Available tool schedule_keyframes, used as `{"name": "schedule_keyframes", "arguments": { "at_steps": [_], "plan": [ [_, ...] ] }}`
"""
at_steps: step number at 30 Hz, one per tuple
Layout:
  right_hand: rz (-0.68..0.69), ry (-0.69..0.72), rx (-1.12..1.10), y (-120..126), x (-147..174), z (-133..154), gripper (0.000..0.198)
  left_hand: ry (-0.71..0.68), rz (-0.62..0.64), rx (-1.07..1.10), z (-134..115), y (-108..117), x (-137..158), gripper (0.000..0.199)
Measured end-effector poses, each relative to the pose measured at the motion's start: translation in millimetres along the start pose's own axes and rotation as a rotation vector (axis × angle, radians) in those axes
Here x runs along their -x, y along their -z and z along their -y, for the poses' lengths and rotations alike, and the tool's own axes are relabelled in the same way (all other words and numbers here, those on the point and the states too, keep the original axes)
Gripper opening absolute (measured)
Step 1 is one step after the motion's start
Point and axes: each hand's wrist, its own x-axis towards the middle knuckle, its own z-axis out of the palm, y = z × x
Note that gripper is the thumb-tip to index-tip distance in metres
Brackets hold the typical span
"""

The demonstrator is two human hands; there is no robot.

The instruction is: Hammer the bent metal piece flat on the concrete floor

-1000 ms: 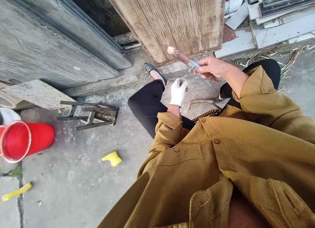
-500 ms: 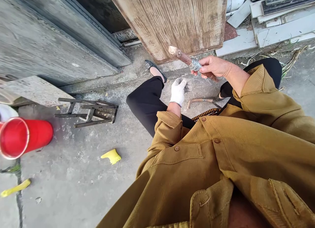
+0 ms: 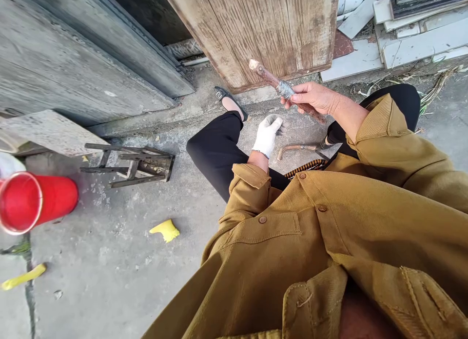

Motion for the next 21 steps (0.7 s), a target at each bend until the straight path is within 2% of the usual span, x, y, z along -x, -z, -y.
{"name": "schedule_keyframes", "arguments": {
  "at_steps": [3,6,9,13,21],
  "plan": [
    [-0.074,-0.005,-0.052,7,-9,-11,0.022,-0.038,0.058,-0.113,-6,0,3,0.011],
    [-0.18,-0.013,-0.097,16,-16,-20,0.023,-0.071,0.08,-0.195,-11,0,4,0.01],
    [-0.178,-0.011,-0.105,22,-17,-24,0.024,-0.062,0.051,-0.183,-11,-2,5,0.012],
    [-0.115,-0.017,-0.09,19,-15,-20,0.025,-0.07,0.035,-0.127,-9,-4,5,0.025],
    [-0.273,-0.097,-0.099,3,-5,-3,0.017,-0.03,0.184,-0.178,-7,0,7,0.04]
  ]
}}
